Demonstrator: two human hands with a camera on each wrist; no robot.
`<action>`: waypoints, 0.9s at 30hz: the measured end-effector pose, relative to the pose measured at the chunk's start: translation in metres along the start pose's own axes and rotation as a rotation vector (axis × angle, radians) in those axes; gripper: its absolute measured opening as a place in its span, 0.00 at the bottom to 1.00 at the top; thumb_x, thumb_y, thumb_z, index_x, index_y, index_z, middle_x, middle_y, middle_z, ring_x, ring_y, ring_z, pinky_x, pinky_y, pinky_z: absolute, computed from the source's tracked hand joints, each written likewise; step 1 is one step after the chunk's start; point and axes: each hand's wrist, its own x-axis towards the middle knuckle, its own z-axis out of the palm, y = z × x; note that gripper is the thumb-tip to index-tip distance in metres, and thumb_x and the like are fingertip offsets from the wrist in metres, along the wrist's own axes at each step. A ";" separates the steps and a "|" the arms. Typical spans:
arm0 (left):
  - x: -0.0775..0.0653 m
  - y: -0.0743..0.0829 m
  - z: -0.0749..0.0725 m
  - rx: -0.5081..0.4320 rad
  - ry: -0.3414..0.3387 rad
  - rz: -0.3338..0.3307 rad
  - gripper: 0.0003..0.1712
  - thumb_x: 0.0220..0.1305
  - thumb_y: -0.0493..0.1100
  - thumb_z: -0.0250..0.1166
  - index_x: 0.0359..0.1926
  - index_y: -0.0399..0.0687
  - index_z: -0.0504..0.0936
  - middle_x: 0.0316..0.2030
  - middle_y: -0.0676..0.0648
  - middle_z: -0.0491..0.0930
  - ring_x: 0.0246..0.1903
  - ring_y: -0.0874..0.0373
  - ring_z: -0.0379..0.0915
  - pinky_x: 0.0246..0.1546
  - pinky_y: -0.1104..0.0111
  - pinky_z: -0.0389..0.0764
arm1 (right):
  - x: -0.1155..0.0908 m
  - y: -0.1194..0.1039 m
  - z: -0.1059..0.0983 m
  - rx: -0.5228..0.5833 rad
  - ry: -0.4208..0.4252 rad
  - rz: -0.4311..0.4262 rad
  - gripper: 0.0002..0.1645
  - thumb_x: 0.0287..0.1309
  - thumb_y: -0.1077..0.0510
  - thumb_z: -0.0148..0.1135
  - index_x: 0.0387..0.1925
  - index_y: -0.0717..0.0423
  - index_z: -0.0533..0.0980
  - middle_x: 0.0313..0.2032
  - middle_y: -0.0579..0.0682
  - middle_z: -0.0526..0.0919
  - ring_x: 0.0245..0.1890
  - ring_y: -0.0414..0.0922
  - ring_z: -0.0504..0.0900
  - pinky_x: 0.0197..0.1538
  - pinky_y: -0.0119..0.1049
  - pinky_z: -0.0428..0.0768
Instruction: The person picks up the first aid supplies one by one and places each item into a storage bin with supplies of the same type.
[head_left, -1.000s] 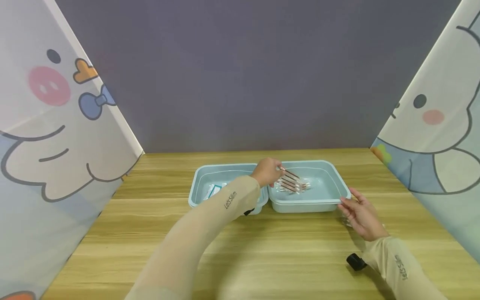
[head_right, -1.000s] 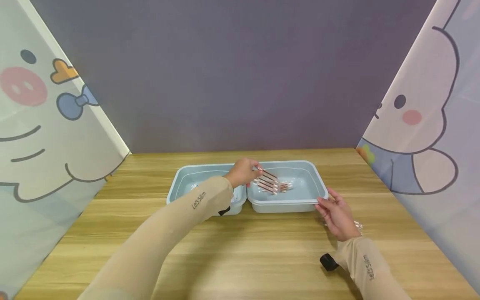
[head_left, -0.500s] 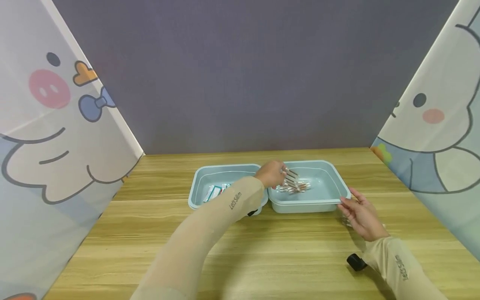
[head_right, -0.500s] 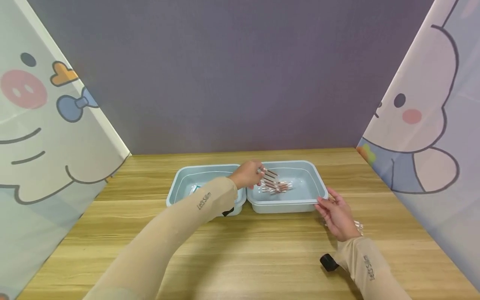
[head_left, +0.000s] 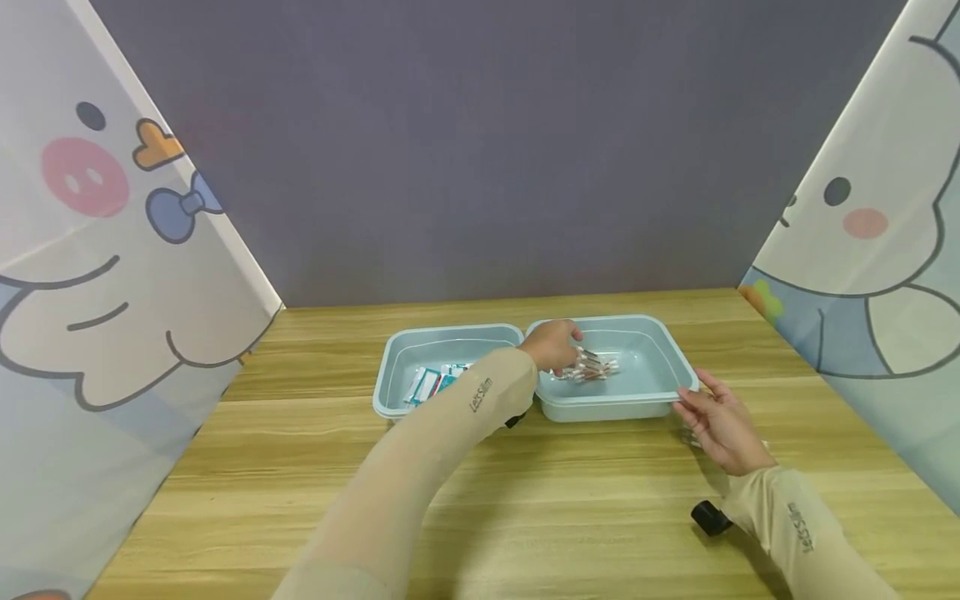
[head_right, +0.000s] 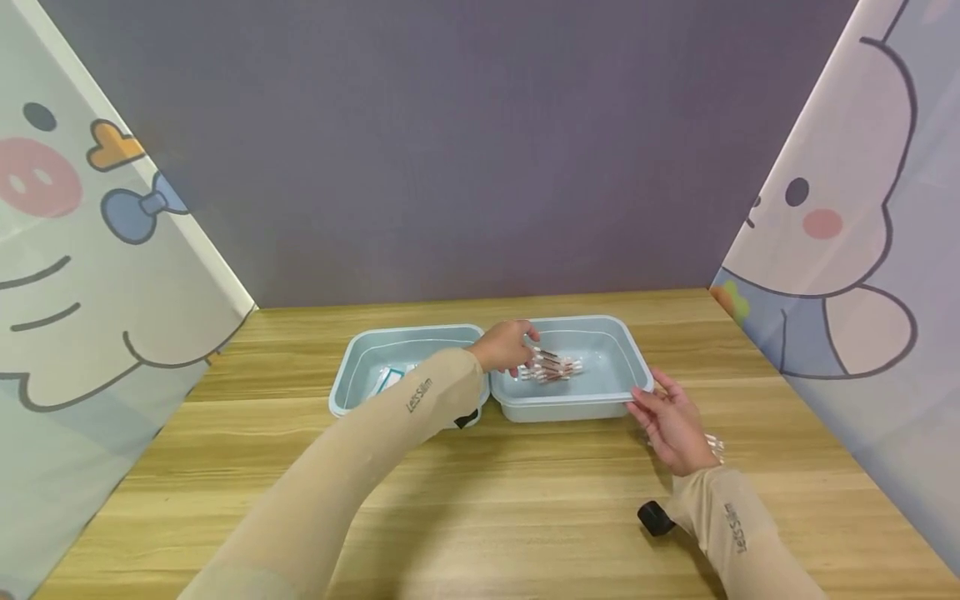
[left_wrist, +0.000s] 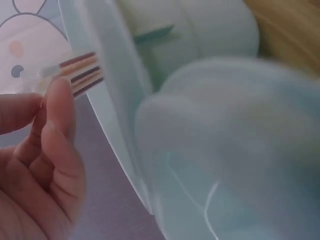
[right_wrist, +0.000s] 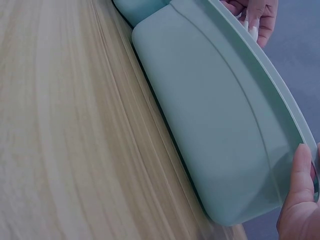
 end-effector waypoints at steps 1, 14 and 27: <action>0.001 0.001 0.000 -0.001 0.006 -0.009 0.20 0.66 0.33 0.57 0.59 0.43 0.74 0.37 0.47 0.82 0.16 0.58 0.74 0.13 0.74 0.70 | 0.000 0.000 0.000 -0.005 -0.002 0.002 0.23 0.65 0.73 0.49 0.56 0.53 0.59 0.38 0.53 0.75 0.32 0.41 0.81 0.43 0.26 0.81; -0.001 0.025 0.003 -0.064 0.169 -0.037 0.18 0.61 0.31 0.60 0.53 0.44 0.77 0.52 0.44 0.78 0.25 0.53 0.82 0.18 0.75 0.75 | -0.003 0.000 0.000 0.011 -0.013 -0.009 0.19 0.65 0.73 0.49 0.50 0.50 0.69 0.38 0.53 0.75 0.33 0.42 0.82 0.43 0.27 0.81; 0.001 0.018 0.007 0.029 0.118 -0.043 0.28 0.62 0.30 0.59 0.64 0.46 0.70 0.58 0.46 0.74 0.38 0.57 0.73 0.30 0.73 0.75 | -0.003 0.001 0.001 -0.008 -0.027 -0.013 0.22 0.66 0.73 0.49 0.56 0.53 0.59 0.39 0.53 0.76 0.34 0.42 0.82 0.44 0.27 0.81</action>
